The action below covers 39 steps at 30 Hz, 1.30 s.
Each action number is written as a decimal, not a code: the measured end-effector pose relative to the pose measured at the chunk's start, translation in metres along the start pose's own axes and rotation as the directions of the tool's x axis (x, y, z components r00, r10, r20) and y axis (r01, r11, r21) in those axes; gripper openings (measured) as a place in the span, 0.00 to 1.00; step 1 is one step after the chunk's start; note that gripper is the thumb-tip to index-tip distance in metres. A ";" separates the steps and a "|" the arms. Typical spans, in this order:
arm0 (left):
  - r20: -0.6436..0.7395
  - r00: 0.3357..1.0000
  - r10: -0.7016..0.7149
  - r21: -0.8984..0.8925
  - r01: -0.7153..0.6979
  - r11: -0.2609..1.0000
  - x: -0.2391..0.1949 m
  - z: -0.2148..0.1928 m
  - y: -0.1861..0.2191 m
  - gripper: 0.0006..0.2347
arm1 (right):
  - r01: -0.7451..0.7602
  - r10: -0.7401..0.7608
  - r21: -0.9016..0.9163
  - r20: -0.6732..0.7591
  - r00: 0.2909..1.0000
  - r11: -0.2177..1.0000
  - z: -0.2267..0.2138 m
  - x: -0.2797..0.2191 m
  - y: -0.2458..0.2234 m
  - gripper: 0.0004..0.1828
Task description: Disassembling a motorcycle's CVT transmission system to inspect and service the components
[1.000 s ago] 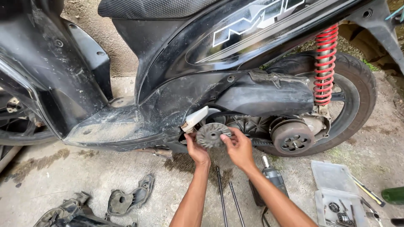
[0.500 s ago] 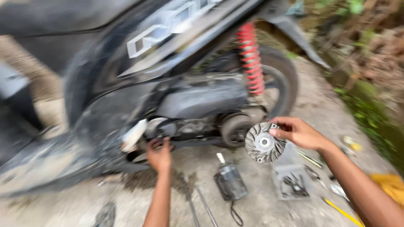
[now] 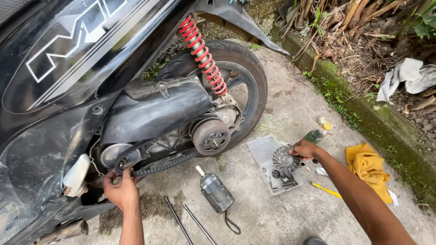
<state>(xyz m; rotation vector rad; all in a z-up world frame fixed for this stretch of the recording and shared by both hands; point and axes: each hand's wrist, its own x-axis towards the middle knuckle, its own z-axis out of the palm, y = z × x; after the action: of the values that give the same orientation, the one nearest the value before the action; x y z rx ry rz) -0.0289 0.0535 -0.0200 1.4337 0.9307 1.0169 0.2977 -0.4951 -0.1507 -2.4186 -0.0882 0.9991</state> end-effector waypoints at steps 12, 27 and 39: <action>-0.081 0.988 0.131 0.062 -0.126 0.990 -0.021 0.009 -0.002 0.11 | -0.019 0.181 0.739 -0.140 0.974 0.673 0.072 0.047 -0.026 0.15; 0.161 0.984 -0.078 0.074 0.066 0.995 -0.014 0.005 -0.045 0.20 | 0.727 -0.448 -0.155 -0.864 0.229 0.670 0.075 -0.082 -0.217 0.13; 0.235 0.965 -0.112 0.020 0.111 0.994 -0.012 0.021 -0.045 0.15 | 0.574 -0.486 0.618 -0.330 0.809 0.537 0.090 -0.079 -0.257 0.21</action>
<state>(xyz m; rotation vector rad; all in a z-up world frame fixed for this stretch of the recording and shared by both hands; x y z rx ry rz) -0.0133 0.0396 -0.0672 1.4546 0.8301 0.7419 0.2138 -0.2536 -0.0290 -1.5660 -0.3278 0.4575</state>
